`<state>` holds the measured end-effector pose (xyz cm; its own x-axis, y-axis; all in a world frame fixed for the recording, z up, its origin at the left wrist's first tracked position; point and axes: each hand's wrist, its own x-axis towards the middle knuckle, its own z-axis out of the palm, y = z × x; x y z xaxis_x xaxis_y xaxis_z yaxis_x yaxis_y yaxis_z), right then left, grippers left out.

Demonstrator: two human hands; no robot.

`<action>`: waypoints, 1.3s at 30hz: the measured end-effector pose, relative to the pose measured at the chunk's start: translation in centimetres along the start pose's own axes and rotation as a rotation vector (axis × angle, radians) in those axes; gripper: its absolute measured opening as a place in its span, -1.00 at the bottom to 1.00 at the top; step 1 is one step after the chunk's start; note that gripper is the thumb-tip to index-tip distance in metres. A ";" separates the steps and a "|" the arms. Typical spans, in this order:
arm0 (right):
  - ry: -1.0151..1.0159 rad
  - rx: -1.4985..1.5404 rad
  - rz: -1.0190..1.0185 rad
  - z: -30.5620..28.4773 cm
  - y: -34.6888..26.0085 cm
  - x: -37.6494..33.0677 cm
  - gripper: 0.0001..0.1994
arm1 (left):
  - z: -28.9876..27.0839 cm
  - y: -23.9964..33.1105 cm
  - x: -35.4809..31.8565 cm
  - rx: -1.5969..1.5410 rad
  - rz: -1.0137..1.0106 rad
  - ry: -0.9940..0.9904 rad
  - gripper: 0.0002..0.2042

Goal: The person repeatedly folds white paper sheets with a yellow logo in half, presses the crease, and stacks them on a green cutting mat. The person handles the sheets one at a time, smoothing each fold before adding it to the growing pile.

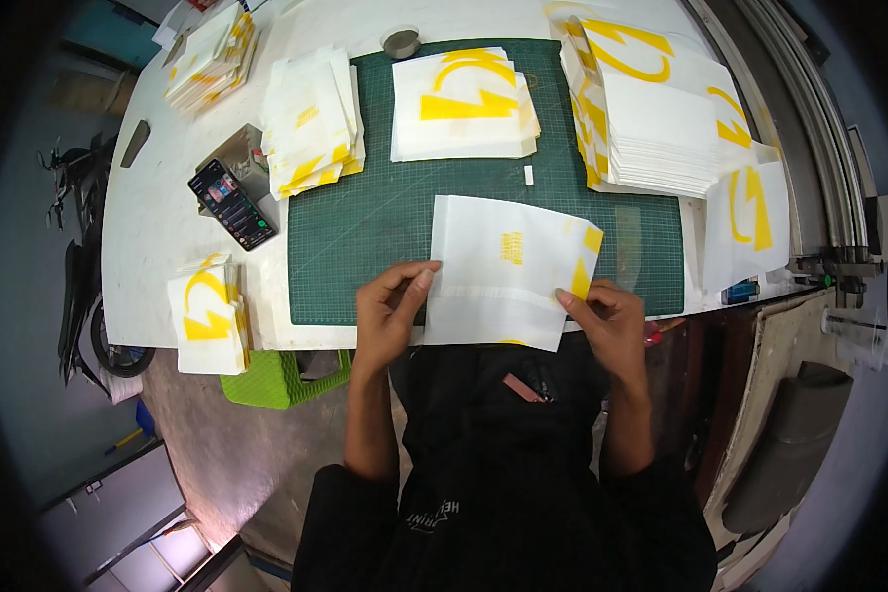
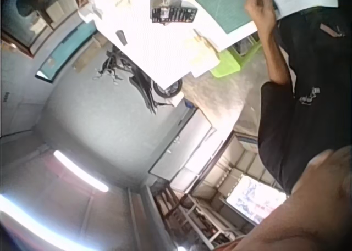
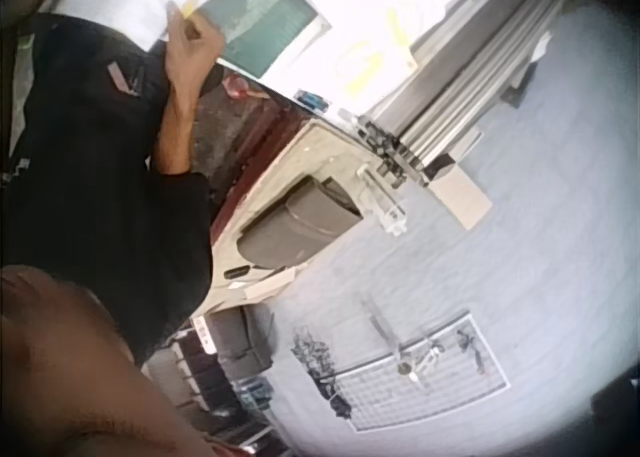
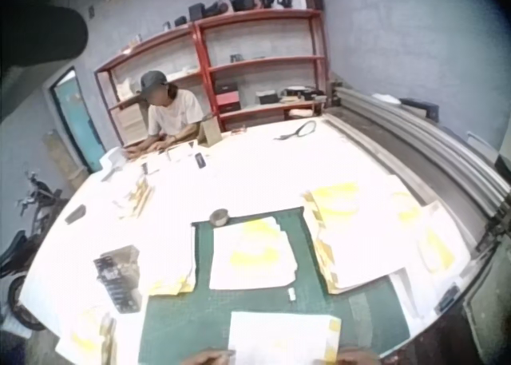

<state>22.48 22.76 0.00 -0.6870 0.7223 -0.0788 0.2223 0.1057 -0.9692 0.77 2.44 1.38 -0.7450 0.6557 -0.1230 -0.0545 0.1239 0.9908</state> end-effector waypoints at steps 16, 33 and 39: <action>-0.304 1.160 0.327 1.1 -0.1 -2.7 -0.52 | -0.2 0.1 0.9 -0.170 -0.128 -0.063 -0.55; -0.187 0.736 0.248 1.5 -0.8 -3.2 -0.41 | -0.6 1.7 0.7 -0.202 -0.069 -0.239 -0.59; -0.219 0.914 0.261 1.4 -1.0 -3.1 -0.41 | -0.5 2.1 1.5 -0.187 -0.035 -0.231 -0.70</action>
<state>23.47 19.48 0.88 -0.8264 0.4948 -0.2689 -0.1730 -0.6775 -0.7149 -0.83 3.30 3.34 -0.5706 0.8083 -0.1456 -0.2147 0.0243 0.9764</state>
